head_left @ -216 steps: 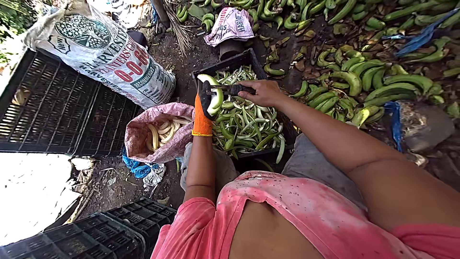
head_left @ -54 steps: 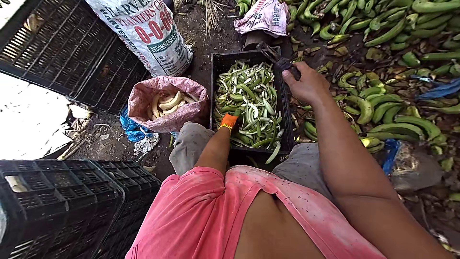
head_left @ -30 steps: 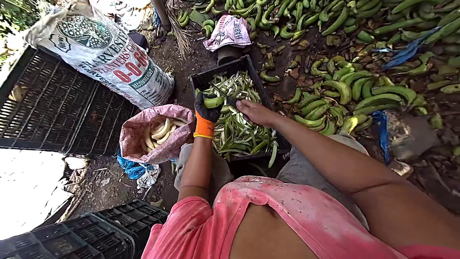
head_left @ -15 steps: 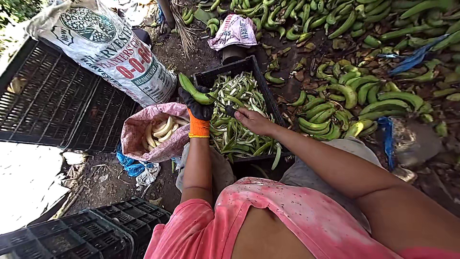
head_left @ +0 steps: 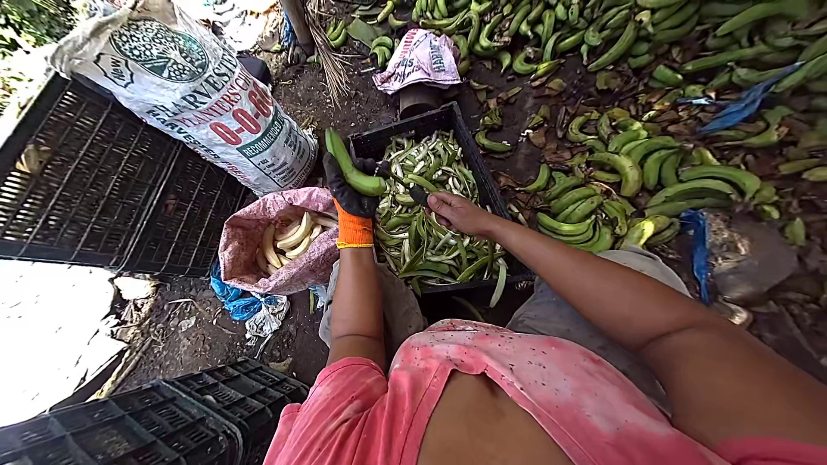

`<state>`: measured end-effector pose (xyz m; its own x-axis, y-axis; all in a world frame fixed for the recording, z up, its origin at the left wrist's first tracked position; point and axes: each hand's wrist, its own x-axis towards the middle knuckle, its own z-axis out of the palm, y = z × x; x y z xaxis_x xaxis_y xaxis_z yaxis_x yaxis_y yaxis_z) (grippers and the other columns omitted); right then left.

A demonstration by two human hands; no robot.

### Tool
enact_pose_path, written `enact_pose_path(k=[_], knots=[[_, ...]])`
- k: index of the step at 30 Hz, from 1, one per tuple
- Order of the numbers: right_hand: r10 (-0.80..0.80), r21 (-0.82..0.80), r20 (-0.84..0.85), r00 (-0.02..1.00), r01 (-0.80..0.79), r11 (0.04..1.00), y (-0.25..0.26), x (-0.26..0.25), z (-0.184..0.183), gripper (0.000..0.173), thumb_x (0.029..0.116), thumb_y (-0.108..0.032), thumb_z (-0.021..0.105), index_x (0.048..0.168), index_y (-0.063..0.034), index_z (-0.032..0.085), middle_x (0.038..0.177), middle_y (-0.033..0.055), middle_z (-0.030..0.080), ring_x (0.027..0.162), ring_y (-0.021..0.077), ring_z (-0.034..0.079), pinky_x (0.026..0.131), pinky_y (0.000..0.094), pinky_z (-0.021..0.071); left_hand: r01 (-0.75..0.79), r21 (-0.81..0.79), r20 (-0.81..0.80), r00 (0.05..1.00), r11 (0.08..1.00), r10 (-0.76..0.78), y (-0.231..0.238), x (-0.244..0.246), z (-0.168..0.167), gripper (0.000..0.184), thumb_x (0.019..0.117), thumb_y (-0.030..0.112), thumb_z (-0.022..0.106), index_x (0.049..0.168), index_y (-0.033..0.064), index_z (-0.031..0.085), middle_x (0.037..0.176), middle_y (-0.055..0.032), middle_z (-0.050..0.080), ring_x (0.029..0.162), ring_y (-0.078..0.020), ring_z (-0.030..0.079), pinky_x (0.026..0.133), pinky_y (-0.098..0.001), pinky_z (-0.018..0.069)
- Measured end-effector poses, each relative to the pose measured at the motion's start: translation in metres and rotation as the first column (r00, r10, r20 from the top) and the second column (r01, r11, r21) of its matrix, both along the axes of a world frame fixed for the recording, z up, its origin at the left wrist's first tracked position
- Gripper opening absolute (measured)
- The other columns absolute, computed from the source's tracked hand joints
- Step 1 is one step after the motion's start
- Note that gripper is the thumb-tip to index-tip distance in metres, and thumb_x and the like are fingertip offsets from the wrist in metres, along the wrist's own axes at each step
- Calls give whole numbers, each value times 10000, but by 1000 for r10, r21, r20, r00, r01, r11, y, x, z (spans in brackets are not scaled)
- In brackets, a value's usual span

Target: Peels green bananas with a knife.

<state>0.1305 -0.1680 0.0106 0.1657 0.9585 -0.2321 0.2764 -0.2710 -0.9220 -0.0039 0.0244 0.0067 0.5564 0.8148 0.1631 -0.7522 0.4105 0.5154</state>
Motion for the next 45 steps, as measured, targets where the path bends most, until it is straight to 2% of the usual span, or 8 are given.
enact_pose_path(k=[4,8,13,16,20,29,39,45], knots=[[81,144,554,828,-192,971,2,40,16,545,1045,-553,436,1220,-90,665,925,156,708,865,358,697,739,631,510,102,-72,-190,975,992,-114,-11,-1,-1,428,1086,416,286,1151,113,582,794,-72,644,621,-182,633,576,-354,573],[102,91,745,660,-252,963,-1,54,26,555,1002,-596,543,1301,-154,696,1173,126,742,1040,358,716,826,642,521,272,-259,-228,915,927,-333,-16,1,6,550,1067,476,246,1153,46,578,847,-143,645,594,-218,626,509,-330,555],[-97,224,733,674,-104,969,22,49,1,588,1023,-587,507,1297,-99,686,1140,185,736,1001,415,719,787,656,526,161,-99,-385,904,982,-187,-40,10,-5,424,1074,405,289,1085,121,604,826,-69,662,653,-166,644,554,-330,563],[-188,175,676,712,92,980,43,62,-8,576,1037,-601,459,1318,-138,655,1113,209,727,1016,451,700,802,691,498,113,206,-642,765,972,47,-61,-3,-18,484,1060,584,322,1277,247,594,1003,-28,662,791,-149,643,675,-356,570],[-227,0,573,788,277,961,52,98,-14,615,1048,-629,408,1415,-175,598,1188,273,692,1145,514,636,936,754,433,187,171,-655,755,967,-31,-57,-16,-20,515,1041,647,304,1249,262,574,833,-23,602,605,-129,563,529,-295,514],[183,29,670,719,-271,962,11,41,32,460,1014,-573,541,1155,-171,715,909,112,725,872,341,700,735,626,497,104,-73,-371,920,992,-123,-23,-2,4,409,1094,387,298,1097,96,586,791,-60,625,603,-145,619,530,-288,556],[-353,321,688,634,171,932,26,101,23,614,1035,-582,454,1387,-109,623,1242,232,693,1098,488,673,854,733,468,339,-78,-390,855,937,-342,-62,-8,-4,654,1062,620,179,1057,114,594,718,-54,596,535,-143,581,469,-287,525],[176,15,542,822,-218,976,3,52,41,460,1042,-515,524,1247,-150,712,1017,157,733,990,373,693,859,672,488,192,1,-236,954,981,-186,-22,1,-10,492,1095,480,249,1162,109,565,854,-61,658,655,-145,649,563,-289,572]])
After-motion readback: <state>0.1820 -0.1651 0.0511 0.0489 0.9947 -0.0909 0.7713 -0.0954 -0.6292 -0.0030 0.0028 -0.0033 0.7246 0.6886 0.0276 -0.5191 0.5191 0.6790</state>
